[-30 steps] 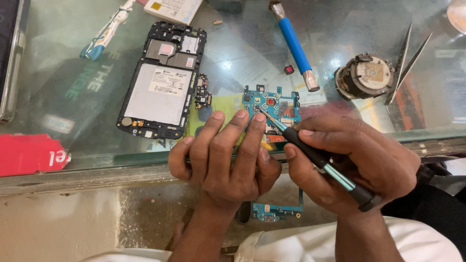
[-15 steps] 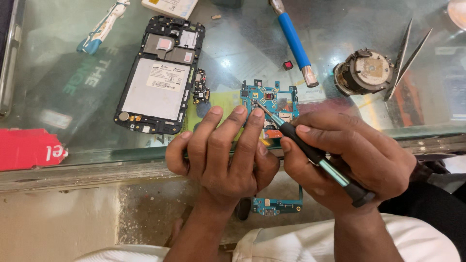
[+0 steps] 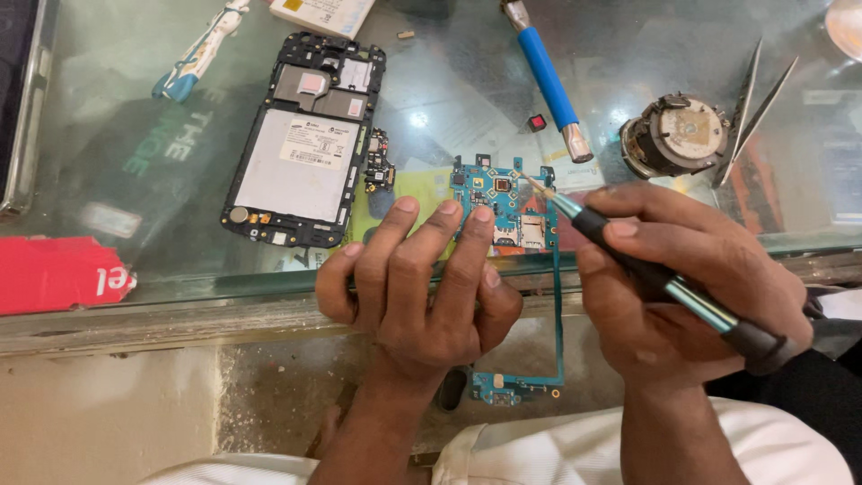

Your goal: The person uses a precision screwdriver to remove a small component from a smartphone motherboard. They then place the component on the workbench and continue to adjust other parts of the board with the screwdriver.

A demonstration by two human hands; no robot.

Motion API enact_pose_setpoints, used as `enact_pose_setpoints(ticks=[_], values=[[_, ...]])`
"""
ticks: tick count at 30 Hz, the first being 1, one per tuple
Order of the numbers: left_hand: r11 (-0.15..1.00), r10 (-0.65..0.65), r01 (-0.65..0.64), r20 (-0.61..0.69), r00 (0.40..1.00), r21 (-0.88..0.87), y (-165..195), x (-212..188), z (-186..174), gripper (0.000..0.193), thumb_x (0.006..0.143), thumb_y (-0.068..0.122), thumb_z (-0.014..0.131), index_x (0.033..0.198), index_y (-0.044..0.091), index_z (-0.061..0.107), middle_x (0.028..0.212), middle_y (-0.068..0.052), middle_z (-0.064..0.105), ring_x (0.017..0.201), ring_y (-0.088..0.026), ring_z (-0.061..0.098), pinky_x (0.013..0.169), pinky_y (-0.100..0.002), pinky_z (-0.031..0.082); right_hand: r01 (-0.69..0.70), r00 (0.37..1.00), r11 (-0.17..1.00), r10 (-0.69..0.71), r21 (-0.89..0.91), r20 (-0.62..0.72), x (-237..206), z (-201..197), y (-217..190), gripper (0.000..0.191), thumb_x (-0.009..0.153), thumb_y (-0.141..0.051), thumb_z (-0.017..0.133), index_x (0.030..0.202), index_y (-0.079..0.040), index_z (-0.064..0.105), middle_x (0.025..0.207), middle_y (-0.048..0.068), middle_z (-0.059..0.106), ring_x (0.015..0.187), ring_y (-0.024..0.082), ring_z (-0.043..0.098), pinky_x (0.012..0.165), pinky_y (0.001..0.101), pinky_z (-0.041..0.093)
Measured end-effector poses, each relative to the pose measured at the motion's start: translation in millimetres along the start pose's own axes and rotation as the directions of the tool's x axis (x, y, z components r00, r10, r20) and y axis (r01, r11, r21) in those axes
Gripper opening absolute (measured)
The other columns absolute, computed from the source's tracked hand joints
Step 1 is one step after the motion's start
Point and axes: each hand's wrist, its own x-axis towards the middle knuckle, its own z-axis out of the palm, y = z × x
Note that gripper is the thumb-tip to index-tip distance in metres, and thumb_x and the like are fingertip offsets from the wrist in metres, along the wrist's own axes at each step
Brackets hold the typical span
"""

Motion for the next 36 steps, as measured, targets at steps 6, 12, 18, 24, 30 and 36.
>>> enact_pose_setpoints(ticks=[6,12,18,24,30,36], values=[[0.999,0.029,-0.029,0.001,1.000,0.013,-3,-2,0,0.036,0.103,0.032,0.048,0.120,0.019,0.078,0.116,0.001,0.072,0.116,-0.021,0.062,0.106,-0.044,0.028,-0.064,0.981,0.993,0.082,0.102,-0.179,26,15,-20,0.025,0.107,-0.027,0.072,0.116,-0.004,0.068,0.113,0.012,0.057,0.066,0.013,0.066,0.062,0.0255,0.057],[0.999,0.032,-0.032,-0.003,0.999,0.007,-4,-5,-1,0.036,0.104,0.033,0.049,0.121,0.020,0.078,0.117,0.001,0.072,0.118,-0.020,0.061,0.106,-0.044,0.029,-0.094,0.980,0.987,0.114,0.129,-0.162,14,13,-20,0.039,0.115,-0.040,0.069,0.118,-0.002,0.068,0.104,0.003,0.048,0.071,0.011,0.066,0.067,0.0252,0.056],[0.999,0.045,-0.045,-0.007,0.999,0.030,-5,-6,0,0.038,0.104,0.033,0.047,0.121,0.020,0.079,0.119,0.000,0.071,0.118,-0.021,0.061,0.107,-0.044,0.029,-0.156,0.971,0.988,0.156,0.014,-0.179,23,17,-30,0.020,0.108,-0.011,0.084,0.115,0.001,0.069,0.111,0.008,0.052,0.088,0.010,0.057,0.078,0.0297,0.057],[0.996,0.080,-0.079,-0.027,0.996,0.046,-8,-8,3,0.038,0.105,0.033,0.046,0.121,0.020,0.079,0.119,0.001,0.070,0.117,-0.021,0.061,0.107,-0.044,0.029,-0.215,0.966,0.976,0.218,0.041,-0.140,43,4,-44,0.024,0.102,0.009,0.070,0.122,-0.002,0.075,0.121,0.008,0.059,0.100,0.014,0.072,0.085,0.0230,0.059],[0.996,0.081,-0.078,-0.040,0.996,0.052,-8,-9,6,0.039,0.106,0.033,0.046,0.121,0.020,0.078,0.118,0.000,0.071,0.117,-0.021,0.061,0.108,-0.044,0.028,-0.088,0.996,0.914,0.090,-0.397,-0.013,48,4,-40,0.020,0.093,0.014,0.074,0.111,0.005,0.076,0.115,0.014,0.063,0.095,0.019,0.070,0.083,0.0246,0.058],[0.995,0.084,-0.080,-0.061,0.995,0.062,-7,-9,9,0.038,0.106,0.032,0.045,0.121,0.019,0.078,0.116,0.001,0.071,0.116,-0.020,0.062,0.108,-0.044,0.029,-0.018,0.985,0.885,0.097,-0.466,0.146,77,11,-39,0.023,0.093,0.009,0.073,0.113,0.000,0.076,0.120,0.013,0.064,0.104,0.023,0.070,0.091,0.0317,0.058]])
